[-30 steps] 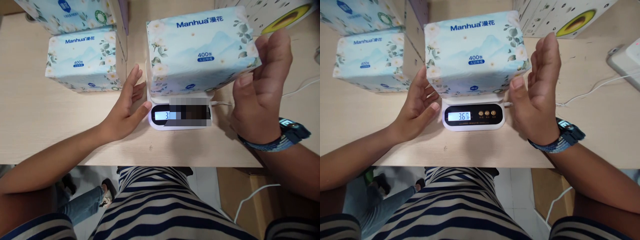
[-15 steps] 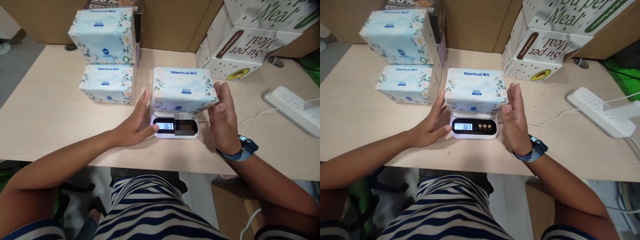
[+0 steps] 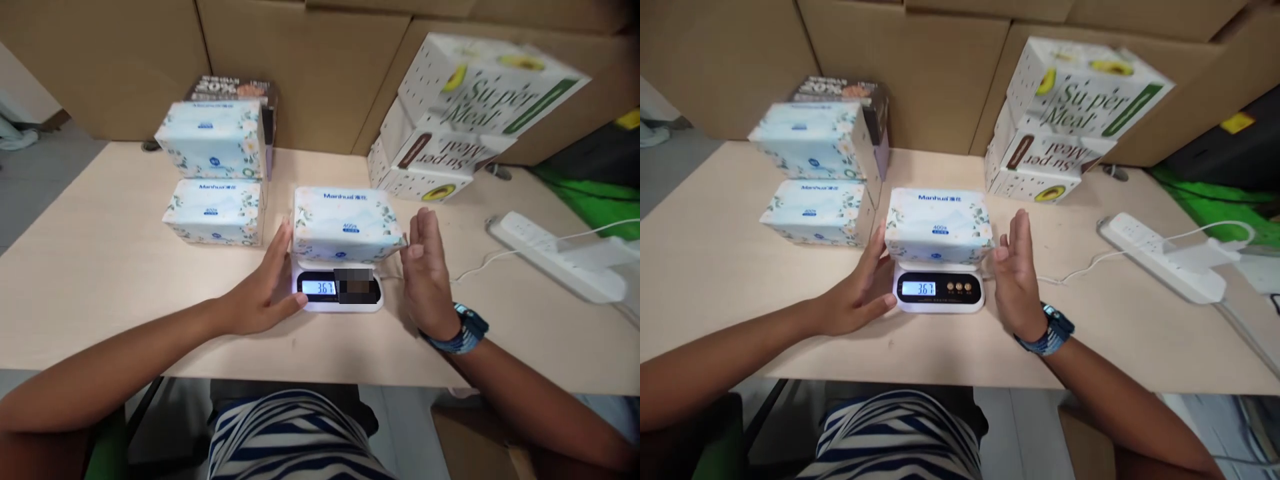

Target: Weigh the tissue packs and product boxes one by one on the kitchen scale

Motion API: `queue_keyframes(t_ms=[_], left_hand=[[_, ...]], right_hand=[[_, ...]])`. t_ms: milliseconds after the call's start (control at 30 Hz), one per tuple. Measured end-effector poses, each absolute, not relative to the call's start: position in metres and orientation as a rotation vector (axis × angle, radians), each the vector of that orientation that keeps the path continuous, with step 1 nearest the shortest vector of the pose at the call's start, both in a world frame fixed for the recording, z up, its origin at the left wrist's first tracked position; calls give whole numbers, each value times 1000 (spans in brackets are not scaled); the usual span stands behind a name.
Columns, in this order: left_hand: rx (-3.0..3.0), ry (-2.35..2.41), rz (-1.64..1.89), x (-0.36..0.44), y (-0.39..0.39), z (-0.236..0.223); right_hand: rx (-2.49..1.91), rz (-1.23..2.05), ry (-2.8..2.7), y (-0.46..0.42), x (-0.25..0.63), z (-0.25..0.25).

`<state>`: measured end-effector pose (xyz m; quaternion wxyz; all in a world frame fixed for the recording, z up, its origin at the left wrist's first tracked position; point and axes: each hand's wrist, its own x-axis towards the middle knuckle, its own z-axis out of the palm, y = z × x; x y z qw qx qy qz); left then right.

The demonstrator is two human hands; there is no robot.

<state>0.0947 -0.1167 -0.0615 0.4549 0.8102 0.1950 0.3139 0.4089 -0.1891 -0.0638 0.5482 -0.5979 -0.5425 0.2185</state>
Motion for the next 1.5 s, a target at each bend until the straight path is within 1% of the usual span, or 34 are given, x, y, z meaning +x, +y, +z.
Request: queue_keyframes(t_ms=[67,133,200,267,400,467,533,567,633,700,767,833,933,1033,1167,1400,1500], left_hand=[[2002,502,805,96,-113,-65],[2015,540,796,100,-110,-65],[2094,485,703,101,-116,-54],[2207,378,659,94,-135,-31],[2389,308,813,53,-190,26],[2436,438,925,29,-203,46],[2427,625,1061,7,-194,55],[2393,720,1104,-3,-182,55],[2243,924,1101,-22,-151,50],[2007,1190,1007,-41,-123,41],[1786,1355,983,-57,-105,32],[1681,1332,1040,-67,-98,25],[1659,1152,1127,-65,-94,20],[1676,1026,1157,-47,-93,20],[1724,932,1108,-26,-92,23],[1670,1077,1192,-26,-83,12],[1664,1213,1392,-29,-88,9]], right_hand=[[-1438,498,-1280,-186,408,-66],[-1442,564,-1280,-186,408,-68],[-1396,715,-1330,-192,406,-68],[-1297,827,-1405,-206,402,-62],[-1069,893,-1573,-230,376,-21],[-939,948,-1751,-221,352,8],[-806,953,-1871,-192,323,33],[-774,946,-1893,-173,310,42],[-849,903,-1925,-131,291,48],[-1037,872,-1982,-97,287,43],[-1216,837,-1958,-78,296,32],[-1307,784,-1888,-75,311,23],[-1290,676,-1863,-86,324,15],[-1194,598,-1995,-97,317,16],[-1098,535,-2207,-100,294,18],[-1144,487,-2291,-94,281,15],[-1140,413,-2260,-97,301,9]])
